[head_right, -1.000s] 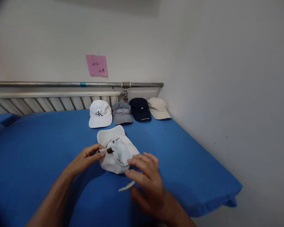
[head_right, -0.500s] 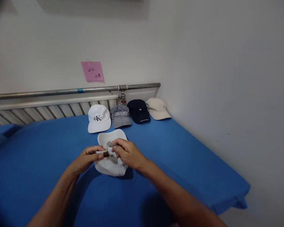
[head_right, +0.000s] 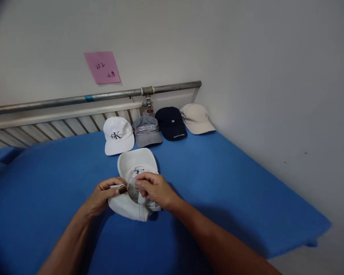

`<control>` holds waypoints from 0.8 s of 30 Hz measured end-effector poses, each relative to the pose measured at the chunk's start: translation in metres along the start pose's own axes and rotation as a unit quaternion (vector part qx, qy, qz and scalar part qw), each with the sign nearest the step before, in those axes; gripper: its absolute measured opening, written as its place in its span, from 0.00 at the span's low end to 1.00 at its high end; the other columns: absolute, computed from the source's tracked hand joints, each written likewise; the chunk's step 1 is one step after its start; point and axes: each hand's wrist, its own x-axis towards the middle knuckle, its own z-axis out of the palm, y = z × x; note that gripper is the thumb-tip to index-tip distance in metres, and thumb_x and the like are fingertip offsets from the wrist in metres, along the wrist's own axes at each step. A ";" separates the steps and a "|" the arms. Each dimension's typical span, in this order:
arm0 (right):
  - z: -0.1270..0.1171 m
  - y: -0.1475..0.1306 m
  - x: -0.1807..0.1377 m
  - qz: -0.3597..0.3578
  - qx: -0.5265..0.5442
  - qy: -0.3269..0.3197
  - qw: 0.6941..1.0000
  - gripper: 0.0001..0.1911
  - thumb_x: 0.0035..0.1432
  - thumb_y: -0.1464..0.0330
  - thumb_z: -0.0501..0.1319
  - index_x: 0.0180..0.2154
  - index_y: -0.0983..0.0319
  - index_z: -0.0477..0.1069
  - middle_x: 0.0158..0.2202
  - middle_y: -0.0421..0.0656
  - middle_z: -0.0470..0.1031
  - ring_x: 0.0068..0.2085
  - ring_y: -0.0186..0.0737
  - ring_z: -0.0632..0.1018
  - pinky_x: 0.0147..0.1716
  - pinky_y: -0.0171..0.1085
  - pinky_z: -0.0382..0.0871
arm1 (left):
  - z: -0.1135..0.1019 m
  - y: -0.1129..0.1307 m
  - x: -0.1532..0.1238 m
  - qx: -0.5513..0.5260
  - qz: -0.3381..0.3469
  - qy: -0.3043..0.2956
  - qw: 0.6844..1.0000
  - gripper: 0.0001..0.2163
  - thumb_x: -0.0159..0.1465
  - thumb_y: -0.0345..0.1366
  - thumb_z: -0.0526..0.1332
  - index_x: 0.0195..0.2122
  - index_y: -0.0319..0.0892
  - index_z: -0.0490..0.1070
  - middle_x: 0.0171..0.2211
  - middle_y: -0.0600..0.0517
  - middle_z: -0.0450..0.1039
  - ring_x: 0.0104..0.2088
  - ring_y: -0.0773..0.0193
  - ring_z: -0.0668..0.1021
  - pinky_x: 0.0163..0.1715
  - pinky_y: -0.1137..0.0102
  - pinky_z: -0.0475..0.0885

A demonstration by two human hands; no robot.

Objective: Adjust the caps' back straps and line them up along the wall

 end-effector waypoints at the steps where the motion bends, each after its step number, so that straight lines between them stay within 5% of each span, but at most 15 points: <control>1: 0.000 0.000 0.000 -0.002 0.004 -0.007 1.000 0.10 0.50 0.63 0.62 0.33 0.63 0.71 0.17 0.33 0.64 0.17 0.25 0.61 0.15 0.27 0.49 | -0.001 -0.001 0.000 -0.006 -0.012 0.008 1.000 0.09 0.45 0.35 0.73 0.27 0.38 0.79 0.29 0.50 0.77 0.27 0.66 0.75 0.28 0.74 0.68; 24: -0.003 -0.001 0.002 0.058 0.062 -0.096 0.992 0.02 0.51 0.73 0.61 0.31 0.64 0.72 0.17 0.32 0.65 0.15 0.22 0.60 0.12 0.25 0.47 | 0.000 -0.001 -0.001 -0.034 -0.067 -0.018 0.997 0.12 0.43 0.37 0.75 0.26 0.39 0.78 0.23 0.52 0.78 0.21 0.70 0.76 0.22 0.79 0.70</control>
